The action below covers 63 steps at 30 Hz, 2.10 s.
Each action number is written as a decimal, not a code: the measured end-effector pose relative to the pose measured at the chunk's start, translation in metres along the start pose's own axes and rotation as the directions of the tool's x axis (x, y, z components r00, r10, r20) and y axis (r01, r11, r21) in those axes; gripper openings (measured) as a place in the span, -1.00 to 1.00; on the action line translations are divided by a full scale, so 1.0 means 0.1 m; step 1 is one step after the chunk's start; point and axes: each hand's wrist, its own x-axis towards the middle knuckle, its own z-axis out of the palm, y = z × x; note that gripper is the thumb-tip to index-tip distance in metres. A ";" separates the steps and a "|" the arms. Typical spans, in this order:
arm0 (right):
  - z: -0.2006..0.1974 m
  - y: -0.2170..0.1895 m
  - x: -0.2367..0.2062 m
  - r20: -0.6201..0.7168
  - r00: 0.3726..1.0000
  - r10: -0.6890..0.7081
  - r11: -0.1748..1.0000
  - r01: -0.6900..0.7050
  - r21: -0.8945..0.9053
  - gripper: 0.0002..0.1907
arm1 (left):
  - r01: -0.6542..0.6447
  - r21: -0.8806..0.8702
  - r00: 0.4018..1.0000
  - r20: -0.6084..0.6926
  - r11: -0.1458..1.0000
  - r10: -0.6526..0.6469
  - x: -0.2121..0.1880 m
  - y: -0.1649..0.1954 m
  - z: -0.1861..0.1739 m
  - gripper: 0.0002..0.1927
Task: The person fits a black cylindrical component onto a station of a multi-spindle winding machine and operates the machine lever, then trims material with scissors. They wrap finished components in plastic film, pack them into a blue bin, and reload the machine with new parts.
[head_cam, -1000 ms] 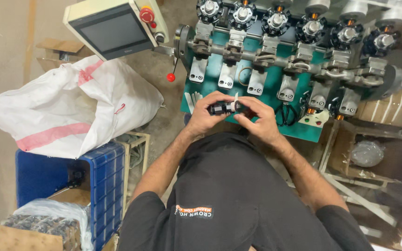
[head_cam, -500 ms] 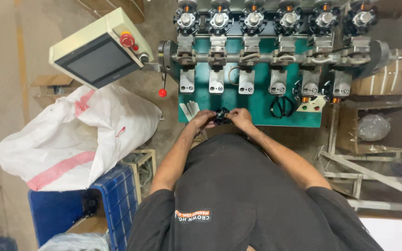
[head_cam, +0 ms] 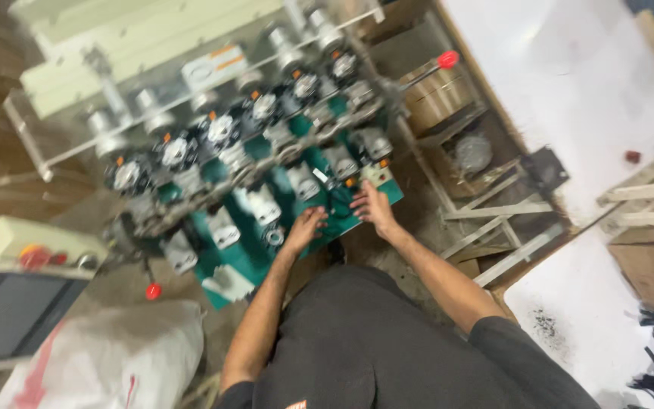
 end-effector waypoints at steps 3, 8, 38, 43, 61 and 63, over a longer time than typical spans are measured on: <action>0.02 -0.34 0.14 0.052 0.998 0.023 0.999 -0.025 0.039 -0.35 | -0.023 -0.245 0.999 -0.043 0.969 0.013 0.42 0.23 0.61 -0.42; 0.21 -0.40 0.24 0.036 0.985 -0.170 0.984 0.168 0.057 -0.28 | -0.353 -0.413 0.899 -0.398 0.840 0.182 0.76 0.41 0.89 -0.36; 0.59 0.52 -0.04 0.700 0.669 -0.249 0.665 0.644 -0.380 -0.76 | -0.307 -0.134 0.881 -0.415 0.942 0.228 -0.97 -0.24 -0.47 -0.75; 1.08 0.01 -0.26 0.777 0.486 -0.401 0.538 0.811 -0.229 -0.80 | -0.353 0.020 0.775 -0.554 0.935 0.304 -1.23 -0.24 -0.48 -0.72; 1.62 0.01 -1.15 0.776 0.176 -0.606 0.190 0.979 -0.073 -0.91 | -0.409 -0.216 0.743 -0.642 0.887 0.186 -1.44 -0.10 -0.86 -0.74; 1.63 0.25 -1.06 0.750 0.407 -0.521 0.388 0.896 -0.216 -0.89 | -0.409 -0.247 0.739 -0.654 0.879 0.160 -1.51 -0.15 -0.95 -0.76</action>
